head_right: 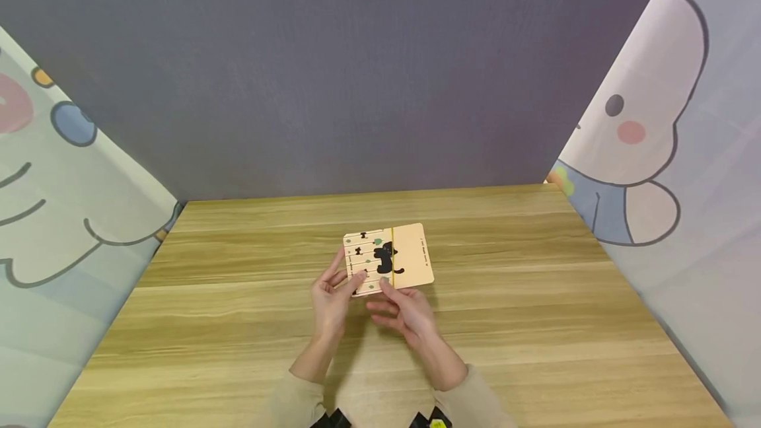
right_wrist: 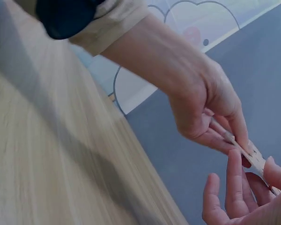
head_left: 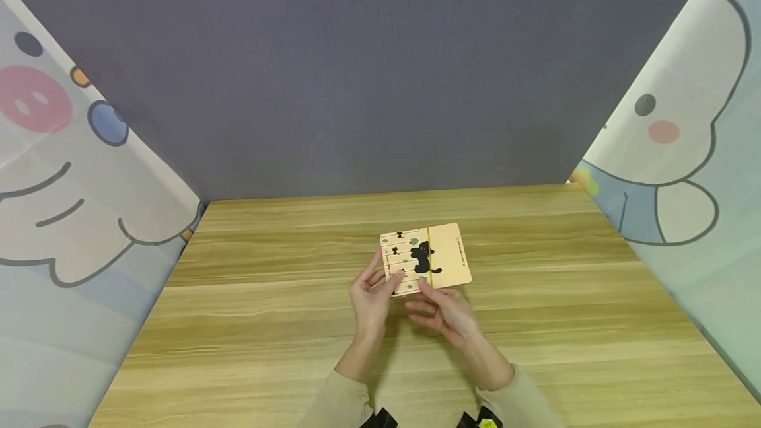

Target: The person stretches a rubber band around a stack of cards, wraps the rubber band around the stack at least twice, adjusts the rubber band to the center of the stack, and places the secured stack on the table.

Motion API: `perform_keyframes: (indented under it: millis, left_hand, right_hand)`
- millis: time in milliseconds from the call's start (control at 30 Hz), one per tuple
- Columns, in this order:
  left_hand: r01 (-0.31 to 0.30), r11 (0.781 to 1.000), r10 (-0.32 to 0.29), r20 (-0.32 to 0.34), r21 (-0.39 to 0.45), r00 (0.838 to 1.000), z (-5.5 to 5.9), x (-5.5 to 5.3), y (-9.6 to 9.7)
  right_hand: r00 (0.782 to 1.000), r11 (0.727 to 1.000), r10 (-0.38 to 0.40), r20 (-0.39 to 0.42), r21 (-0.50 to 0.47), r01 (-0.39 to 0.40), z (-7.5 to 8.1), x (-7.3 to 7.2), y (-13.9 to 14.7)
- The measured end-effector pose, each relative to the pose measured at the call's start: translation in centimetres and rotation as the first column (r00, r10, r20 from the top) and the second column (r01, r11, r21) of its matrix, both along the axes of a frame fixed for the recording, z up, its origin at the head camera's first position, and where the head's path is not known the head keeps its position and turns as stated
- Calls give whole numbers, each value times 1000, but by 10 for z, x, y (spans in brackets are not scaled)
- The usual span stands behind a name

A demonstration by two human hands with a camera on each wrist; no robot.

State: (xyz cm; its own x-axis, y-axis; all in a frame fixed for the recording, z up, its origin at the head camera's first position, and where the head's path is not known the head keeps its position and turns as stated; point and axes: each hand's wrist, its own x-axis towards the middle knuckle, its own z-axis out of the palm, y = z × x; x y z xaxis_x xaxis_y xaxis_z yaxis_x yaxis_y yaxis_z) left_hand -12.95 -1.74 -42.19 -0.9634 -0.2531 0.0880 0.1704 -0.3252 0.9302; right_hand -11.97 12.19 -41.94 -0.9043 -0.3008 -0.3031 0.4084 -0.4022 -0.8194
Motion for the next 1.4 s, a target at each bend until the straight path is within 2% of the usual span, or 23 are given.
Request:
perform_keyframes:
  millis: [133,267,400,500,533,567,600,633,700,733,767,800,933,967,1000,1133,1233,1400]
  left_hand:
    - [-13,1000,13,28,2,1000,3,-1,-2]
    - [-26,1000,26,51,-4,998,4,-3,-6]
    - [-13,1000,13,41,1,999,5,-4,-8]
    - [0,1000,0,28,-9,1000,4,-4,-10]
    - [5,1000,-5,29,-8,1000,4,-4,-11]
    - [8,1000,-8,30,-8,1000,4,-4,-11]
    - [9,1000,-9,32,-11,999,3,-4,-12]
    - [10,1000,-9,34,-15,999,3,-4,-12]
    - [15,1000,-14,40,-16,999,3,-4,-13]
    - [16,1000,-15,43,-15,999,3,-4,-13]
    - [16,1000,-15,43,-17,999,3,-4,-13]
    - [17,1000,-16,43,-21,999,3,-4,-14]
    - [18,999,-17,47,-29,999,3,-4,-14]
    - [18,999,-17,48,-31,999,3,-4,-15]
    - [18,999,-17,48,-33,999,3,-3,-15]
    - [18,999,-16,44,-37,999,2,-3,-15]
    - [21,999,-19,40,-41,999,1,-3,-15]
    - [27,998,-26,29,-64,999,0,-2,-16]
  right_hand:
    - [999,995,-16,-46,101,21,1,3,0]
    - [986,983,16,-167,183,15,-7,6,5]
    - [952,978,85,-294,207,-23,-39,-2,19]
    - [931,973,129,-342,225,-52,-68,-13,32]
    - [930,972,131,-345,231,-51,-73,-15,35]
    - [912,972,140,-384,229,-53,-66,-13,36]
    - [900,968,149,-410,248,-48,-69,-15,40]
    - [897,960,160,-411,277,-44,-72,-19,44]
    - [887,945,172,-428,327,-25,-64,-19,48]
    - [873,935,186,-451,353,-17,-58,-20,50]
    - [848,931,203,-489,365,-12,-50,-20,52]
    - [856,916,205,-474,402,4,-46,-22,53]
    - [838,868,217,-501,491,68,23,-9,47]
    - [838,855,213,-502,511,89,41,-6,45]
    - [846,828,206,-492,548,117,59,-2,42]
    - [799,773,213,-562,597,214,73,-14,44]
    - [769,748,212,-602,607,269,67,-32,49]
    - [761,714,208,-615,627,311,69,-53,49]
